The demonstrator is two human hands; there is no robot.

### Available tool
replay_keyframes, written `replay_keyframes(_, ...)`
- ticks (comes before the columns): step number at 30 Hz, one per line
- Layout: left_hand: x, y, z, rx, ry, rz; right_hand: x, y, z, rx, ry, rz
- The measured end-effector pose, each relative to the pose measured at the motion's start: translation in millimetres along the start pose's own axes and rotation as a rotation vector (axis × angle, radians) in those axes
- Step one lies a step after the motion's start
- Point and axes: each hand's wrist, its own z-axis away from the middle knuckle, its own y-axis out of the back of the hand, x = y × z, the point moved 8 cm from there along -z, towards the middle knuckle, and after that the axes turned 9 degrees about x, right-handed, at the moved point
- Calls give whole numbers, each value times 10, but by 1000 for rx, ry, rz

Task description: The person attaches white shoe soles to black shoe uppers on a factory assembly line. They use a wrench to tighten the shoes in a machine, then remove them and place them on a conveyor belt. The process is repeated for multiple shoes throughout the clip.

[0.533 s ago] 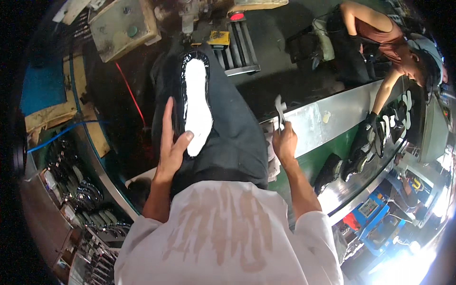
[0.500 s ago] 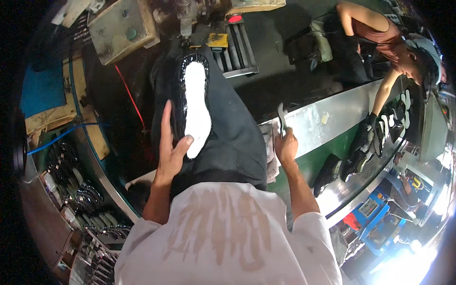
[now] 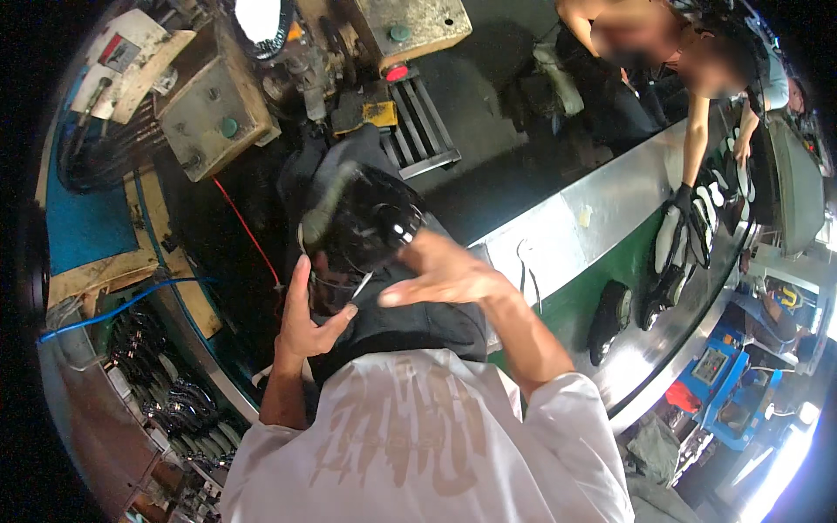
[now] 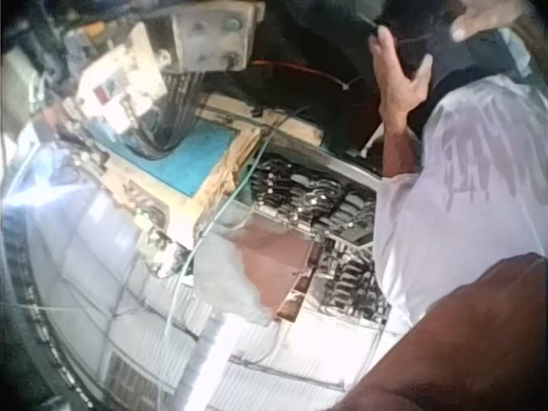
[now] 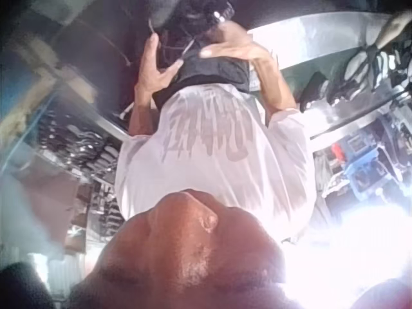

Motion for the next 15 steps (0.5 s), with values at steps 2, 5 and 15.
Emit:
replay_keyframes(2, -28, 66, -84, 12, -4, -130, -133, -220, -139, 14, -30, 13)
replay_keyframes(5, -339, 195, -169, 103, 300, -107, -185, -499, -290, 89, 178, 125)
replay_keyframes(15, -446, 569, -367, 228, 399, 11, -410, -1005, -445, 234, 771, 502)
